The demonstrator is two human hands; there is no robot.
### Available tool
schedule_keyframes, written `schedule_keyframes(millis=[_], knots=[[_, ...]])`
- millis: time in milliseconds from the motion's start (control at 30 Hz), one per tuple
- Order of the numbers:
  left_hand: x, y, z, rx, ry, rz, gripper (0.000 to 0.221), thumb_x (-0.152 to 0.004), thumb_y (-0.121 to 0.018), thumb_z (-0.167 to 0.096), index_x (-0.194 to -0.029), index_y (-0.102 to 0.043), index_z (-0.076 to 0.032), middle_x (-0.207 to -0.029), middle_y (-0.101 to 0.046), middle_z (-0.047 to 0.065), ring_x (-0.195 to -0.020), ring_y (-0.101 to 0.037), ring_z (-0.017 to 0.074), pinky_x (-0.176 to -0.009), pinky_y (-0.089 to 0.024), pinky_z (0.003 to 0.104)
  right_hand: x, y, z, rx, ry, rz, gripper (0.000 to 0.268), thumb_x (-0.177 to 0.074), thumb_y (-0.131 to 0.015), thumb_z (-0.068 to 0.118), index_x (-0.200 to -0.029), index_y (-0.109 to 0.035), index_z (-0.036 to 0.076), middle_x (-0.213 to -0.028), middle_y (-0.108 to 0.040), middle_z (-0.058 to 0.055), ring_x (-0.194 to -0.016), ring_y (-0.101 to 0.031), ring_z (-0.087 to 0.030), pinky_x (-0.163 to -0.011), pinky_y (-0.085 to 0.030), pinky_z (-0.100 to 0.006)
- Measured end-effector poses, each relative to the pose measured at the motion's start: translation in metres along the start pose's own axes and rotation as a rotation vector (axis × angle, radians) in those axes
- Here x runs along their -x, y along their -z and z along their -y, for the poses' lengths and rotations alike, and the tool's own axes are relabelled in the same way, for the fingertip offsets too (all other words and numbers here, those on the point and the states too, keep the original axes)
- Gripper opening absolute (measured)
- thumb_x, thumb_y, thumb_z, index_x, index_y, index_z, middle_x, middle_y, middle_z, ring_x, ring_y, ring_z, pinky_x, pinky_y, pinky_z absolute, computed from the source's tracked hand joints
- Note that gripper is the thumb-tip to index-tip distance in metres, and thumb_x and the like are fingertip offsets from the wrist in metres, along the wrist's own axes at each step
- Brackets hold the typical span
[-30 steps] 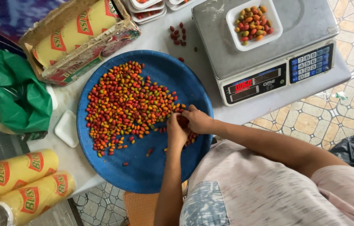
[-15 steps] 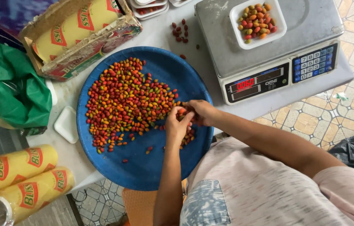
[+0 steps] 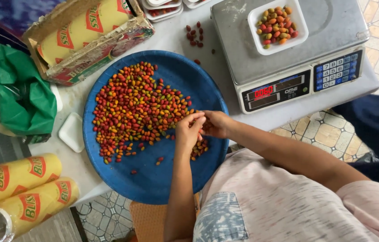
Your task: The person transfers small, colorful coffee cherries from a blue tray into white plastic containers placed on a digital scale. They add or remove individual cherries to reach a target weight, then move the filled container aside and repeat the process with a new container.
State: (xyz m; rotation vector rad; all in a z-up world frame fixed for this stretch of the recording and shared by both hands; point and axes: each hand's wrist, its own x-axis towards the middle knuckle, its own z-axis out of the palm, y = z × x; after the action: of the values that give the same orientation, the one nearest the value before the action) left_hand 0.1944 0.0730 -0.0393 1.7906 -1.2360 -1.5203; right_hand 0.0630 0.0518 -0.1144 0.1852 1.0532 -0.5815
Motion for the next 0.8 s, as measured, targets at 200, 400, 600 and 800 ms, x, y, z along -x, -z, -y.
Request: schedule_keyframes(millis=[200, 400, 600, 800], knots=[[-0.007, 0.006, 0.01, 0.493, 0.065, 0.051, 0.028, -0.102, -0.063, -0.021, -0.118, -0.072, 0.0, -0.075, -0.059, 0.011, -0.038, -0.048, 0.0075, -0.031, -0.035, 0.015, 0.009, -0.007, -0.005, 0.301, 0.238, 0.013, 0.025, -0.104, -0.054, 0.026, -0.104, -0.065, 0.004, -0.08, -0.059, -0.007, -0.073, -0.067, -0.022, -0.06, -0.061, -0.035], [-0.032, 0.021, 0.054, 1.735, 0.23, 0.592, 0.033, -0.11, -0.045, -0.021, -0.117, -0.064, 0.006, -0.097, -0.055, 0.008, -0.042, -0.049, 0.0015, -0.031, -0.037, 0.011, 0.0, 0.007, -0.007, 1.193, 0.701, -0.01, 0.015, -0.091, -0.073, 0.017, -0.104, -0.079, 0.015, -0.086, -0.074, -0.013, -0.081, -0.073, -0.033, -0.063, -0.059, -0.038], [-0.027, 0.023, 0.048, 1.734, 0.21, 0.687, 0.04, -0.11, -0.045, -0.034, -0.113, -0.065, 0.001, -0.09, -0.051, 0.006, -0.041, -0.046, 0.0017, -0.032, -0.035, 0.011, -0.009, 0.015, -0.012, 1.302, 0.767, 0.02, 0.013, -0.09, -0.076, 0.027, -0.101, -0.079, 0.02, -0.096, -0.076, -0.007, -0.094, -0.073, -0.031, -0.077, -0.061, -0.041], [-0.028, 0.02, 0.048, 1.632, 0.159, 0.6, 0.034, -0.109, -0.046, -0.037, -0.097, -0.06, -0.008, -0.074, -0.043, -0.004, -0.045, -0.044, 0.0025, -0.035, -0.033, 0.013, 0.016, -0.004, 0.0, 1.345, 0.783, 0.058, 0.017, -0.094, -0.07, 0.02, -0.108, -0.078, 0.013, -0.098, -0.073, -0.014, -0.091, -0.071, -0.035, -0.073, -0.06, -0.044]])
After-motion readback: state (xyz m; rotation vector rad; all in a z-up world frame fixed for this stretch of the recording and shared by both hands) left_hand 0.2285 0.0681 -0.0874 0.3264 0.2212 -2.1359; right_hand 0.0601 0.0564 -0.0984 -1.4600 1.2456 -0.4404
